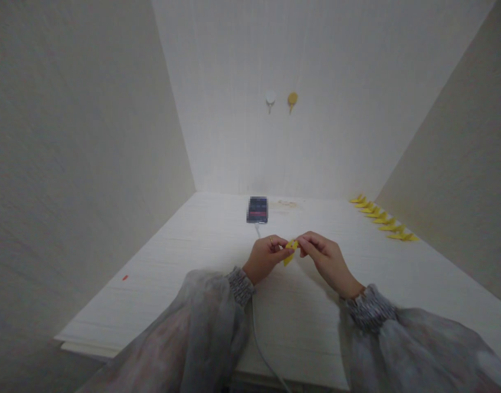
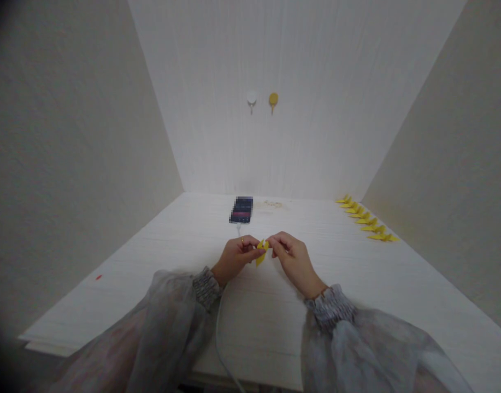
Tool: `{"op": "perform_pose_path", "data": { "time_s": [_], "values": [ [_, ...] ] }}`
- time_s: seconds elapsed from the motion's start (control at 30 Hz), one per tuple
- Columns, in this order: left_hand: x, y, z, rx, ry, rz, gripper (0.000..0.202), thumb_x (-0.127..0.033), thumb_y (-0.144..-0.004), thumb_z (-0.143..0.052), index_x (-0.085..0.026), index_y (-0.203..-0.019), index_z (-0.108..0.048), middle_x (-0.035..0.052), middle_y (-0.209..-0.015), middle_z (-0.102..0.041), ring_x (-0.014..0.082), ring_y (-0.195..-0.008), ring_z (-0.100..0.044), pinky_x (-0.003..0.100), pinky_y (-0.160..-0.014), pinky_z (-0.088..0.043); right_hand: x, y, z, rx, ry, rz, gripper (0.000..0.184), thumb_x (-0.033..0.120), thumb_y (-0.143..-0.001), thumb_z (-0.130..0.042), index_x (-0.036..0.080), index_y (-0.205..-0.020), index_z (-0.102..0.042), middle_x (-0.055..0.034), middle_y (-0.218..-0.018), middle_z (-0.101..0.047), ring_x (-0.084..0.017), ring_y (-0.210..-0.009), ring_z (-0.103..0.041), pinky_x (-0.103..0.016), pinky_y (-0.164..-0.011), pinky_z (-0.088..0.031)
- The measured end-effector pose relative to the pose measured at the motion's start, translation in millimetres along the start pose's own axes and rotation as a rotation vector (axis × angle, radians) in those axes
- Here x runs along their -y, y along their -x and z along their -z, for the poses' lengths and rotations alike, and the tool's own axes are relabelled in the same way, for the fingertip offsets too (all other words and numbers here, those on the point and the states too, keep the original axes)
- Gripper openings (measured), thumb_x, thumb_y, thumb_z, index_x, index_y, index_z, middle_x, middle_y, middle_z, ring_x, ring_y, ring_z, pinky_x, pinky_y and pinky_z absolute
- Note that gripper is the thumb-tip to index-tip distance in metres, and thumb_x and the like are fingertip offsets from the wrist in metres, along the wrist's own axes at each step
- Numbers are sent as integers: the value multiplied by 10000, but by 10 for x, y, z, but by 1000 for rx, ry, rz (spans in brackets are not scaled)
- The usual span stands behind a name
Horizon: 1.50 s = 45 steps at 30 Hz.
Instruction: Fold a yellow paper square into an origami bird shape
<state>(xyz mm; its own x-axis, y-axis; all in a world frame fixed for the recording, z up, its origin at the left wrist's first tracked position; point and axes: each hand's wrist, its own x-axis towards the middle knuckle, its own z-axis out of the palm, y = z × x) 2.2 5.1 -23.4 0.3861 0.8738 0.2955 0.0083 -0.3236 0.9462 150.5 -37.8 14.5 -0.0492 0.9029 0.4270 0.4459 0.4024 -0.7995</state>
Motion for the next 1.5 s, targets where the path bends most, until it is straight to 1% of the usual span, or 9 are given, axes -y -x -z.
{"op": "perform_pose_path", "data": {
  "time_s": [0.17,0.33,0.6,1.0,1.1,1.2,1.27,1.37,1.5],
  "values": [
    [-10,16,38,9,47,42,305,-400,-612,-594,-110,-704,-575,-50,-472,-416,34,-414,-318,173,-402,-233,-17,-17,-22,-23,-136,-57,214,314,-784,-429,159,-742,-571,0,-619,-515,-112,-567,-463,-233,-552,-374],
    [-21,32,36,36,57,69,327,-412,-610,-589,-106,-727,-581,-48,-478,-434,31,-406,-324,173,-398,-238,-36,-18,-56,77,-158,-78,158,308,-730,-516,157,-716,-563,10,-614,-499,-106,-575,-441,-225,-543,-359],
    [-33,31,19,79,-5,72,325,-420,-618,-582,-114,-728,-591,-50,-468,-427,34,-411,-325,177,-399,-221,-97,4,-41,63,-12,-6,145,275,-743,-499,167,-648,-521,30,-566,-446,-95,-532,-395,-217,-501,-325],
    [-70,23,34,105,87,98,308,-400,-602,-606,-111,-705,-579,-51,-462,-439,30,-398,-340,168,-388,-250,0,18,-51,0,154,68,168,292,-736,-508,169,-626,-542,5,-588,-508,-120,-567,-463,-239,-540,-363],
    [-36,13,33,99,84,85,311,-402,-616,-596,-112,-727,-583,-42,-482,-453,31,-405,-344,168,-392,-258,8,17,-28,10,46,61,205,327,-758,-475,173,-648,-555,-1,-615,-519,-127,-609,-486,-246,-586,-385],
    [-19,6,43,131,91,55,289,-380,-615,-608,-117,-731,-585,-33,-535,-470,30,-419,-358,168,-402,-277,-44,-5,-10,14,-183,-28,251,376,-789,-421,180,-833,-572,-25,-756,-570,-142,-734,-520,-275,-702,-398],
    [-31,10,59,177,79,18,269,-364,-615,-615,-118,-719,-587,-24,-579,-480,29,-430,-368,170,-409,-285,-111,-21,-19,88,-349,-137,317,421,-796,-390,179,-906,-565,-43,-837,-588,-150,-774,-530,-303,-740,-396],
    [-63,18,92,255,49,-22,263,-365,-631,-605,-119,-718,-582,-10,-632,-491,29,-450,-375,173,-420,-289,-204,-25,-62,387,-509,-266,362,468,-754,-441,144,-741,-603,-54,-735,-605,-164,-722,-542,-319,-710,-406],
    [-74,10,135,317,32,-28,290,-404,-701,-518,-118,-722,-556,-12,-623,-461,31,-448,-367,179,-420,-279,-234,-5,-90,438,-526,-312,279,413,-699,-549,140,-700,-605,-33,-674,-588,-128,-633,-513,-271,-626,-398]
  ]
}}
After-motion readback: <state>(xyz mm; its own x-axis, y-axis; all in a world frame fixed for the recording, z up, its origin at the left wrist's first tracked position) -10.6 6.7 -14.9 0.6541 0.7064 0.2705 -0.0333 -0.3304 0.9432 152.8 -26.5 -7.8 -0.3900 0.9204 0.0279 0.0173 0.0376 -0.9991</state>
